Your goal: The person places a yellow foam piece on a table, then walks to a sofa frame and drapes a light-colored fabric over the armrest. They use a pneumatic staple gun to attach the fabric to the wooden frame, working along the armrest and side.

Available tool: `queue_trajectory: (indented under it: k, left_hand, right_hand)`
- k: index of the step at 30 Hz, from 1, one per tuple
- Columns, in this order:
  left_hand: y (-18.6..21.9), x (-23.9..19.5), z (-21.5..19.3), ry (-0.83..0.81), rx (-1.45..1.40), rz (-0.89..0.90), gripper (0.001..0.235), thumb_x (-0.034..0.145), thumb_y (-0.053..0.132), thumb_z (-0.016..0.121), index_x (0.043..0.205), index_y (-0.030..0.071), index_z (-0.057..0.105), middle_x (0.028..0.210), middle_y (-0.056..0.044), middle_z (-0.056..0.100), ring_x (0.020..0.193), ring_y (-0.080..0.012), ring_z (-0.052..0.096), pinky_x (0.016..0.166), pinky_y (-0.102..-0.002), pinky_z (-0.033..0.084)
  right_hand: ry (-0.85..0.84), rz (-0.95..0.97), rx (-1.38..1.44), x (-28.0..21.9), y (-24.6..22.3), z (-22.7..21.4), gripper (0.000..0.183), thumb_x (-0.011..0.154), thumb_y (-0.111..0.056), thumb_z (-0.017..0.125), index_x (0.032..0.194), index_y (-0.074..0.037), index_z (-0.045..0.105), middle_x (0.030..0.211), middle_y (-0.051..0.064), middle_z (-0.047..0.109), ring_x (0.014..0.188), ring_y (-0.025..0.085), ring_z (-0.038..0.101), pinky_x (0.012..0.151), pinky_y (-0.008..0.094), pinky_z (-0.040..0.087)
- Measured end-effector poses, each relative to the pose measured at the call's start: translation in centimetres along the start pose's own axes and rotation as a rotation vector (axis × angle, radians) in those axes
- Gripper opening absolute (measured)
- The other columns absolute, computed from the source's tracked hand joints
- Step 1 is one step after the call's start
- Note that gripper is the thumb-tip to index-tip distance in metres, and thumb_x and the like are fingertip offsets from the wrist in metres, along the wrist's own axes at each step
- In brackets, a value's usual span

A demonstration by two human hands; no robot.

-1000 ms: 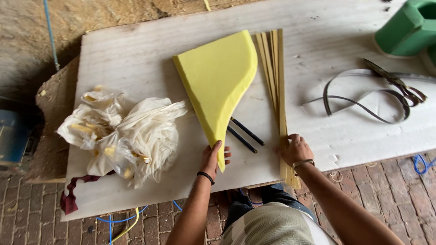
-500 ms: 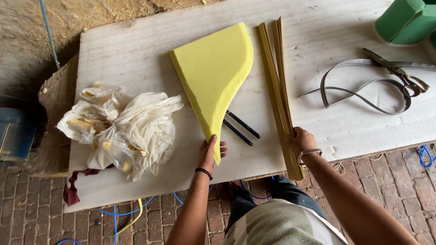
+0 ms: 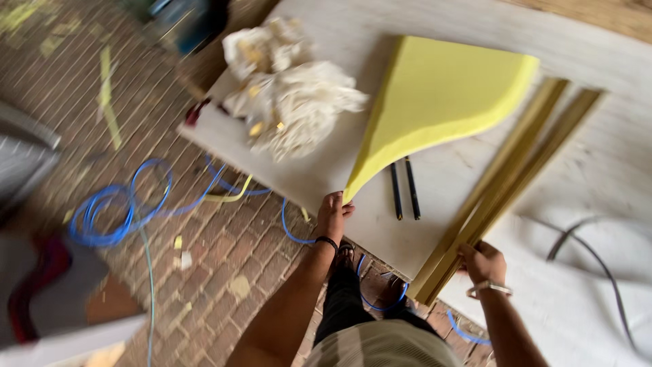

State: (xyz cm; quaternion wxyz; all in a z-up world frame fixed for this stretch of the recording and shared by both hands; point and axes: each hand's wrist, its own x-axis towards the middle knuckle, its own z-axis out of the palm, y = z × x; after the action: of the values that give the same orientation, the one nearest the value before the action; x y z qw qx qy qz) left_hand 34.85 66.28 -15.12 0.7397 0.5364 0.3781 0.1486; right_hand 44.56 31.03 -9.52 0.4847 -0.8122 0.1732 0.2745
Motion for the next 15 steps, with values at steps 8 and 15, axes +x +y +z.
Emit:
queue_trajectory:
  k: [8, 15]
  left_hand:
    - [-3.3, -11.8, -3.1, 0.024, 0.141, -0.162, 0.032, 0.096, 0.024, 0.060, 0.121, 0.004, 0.063, 0.101, -0.012, 0.074, 0.080, -0.0190, 0.074, 0.071, -0.034, 0.062]
    - [-4.5, -19.2, -7.5, 0.227, 0.102, -0.256, 0.034, 0.098, 0.025, 0.060, 0.126, 0.008, 0.065, 0.101, -0.004, 0.076, 0.082, -0.0164, 0.071, 0.069, -0.033, 0.056]
  right_hand:
    - [-0.183, -0.102, 0.253, 3.7, 2.3, -1.1, 0.020, 0.093, -0.004, 0.070, 0.107, 0.010, 0.067, 0.092, 0.019, 0.072, 0.071, 0.024, 0.072, 0.061, 0.036, 0.063]
    - [-0.225, -0.199, 0.321, 6.2, 3.6, -0.8, 0.013, 0.100, -0.005, 0.071, 0.105, 0.006, 0.066, 0.092, 0.013, 0.071, 0.070, 0.022, 0.070, 0.061, 0.033, 0.062]
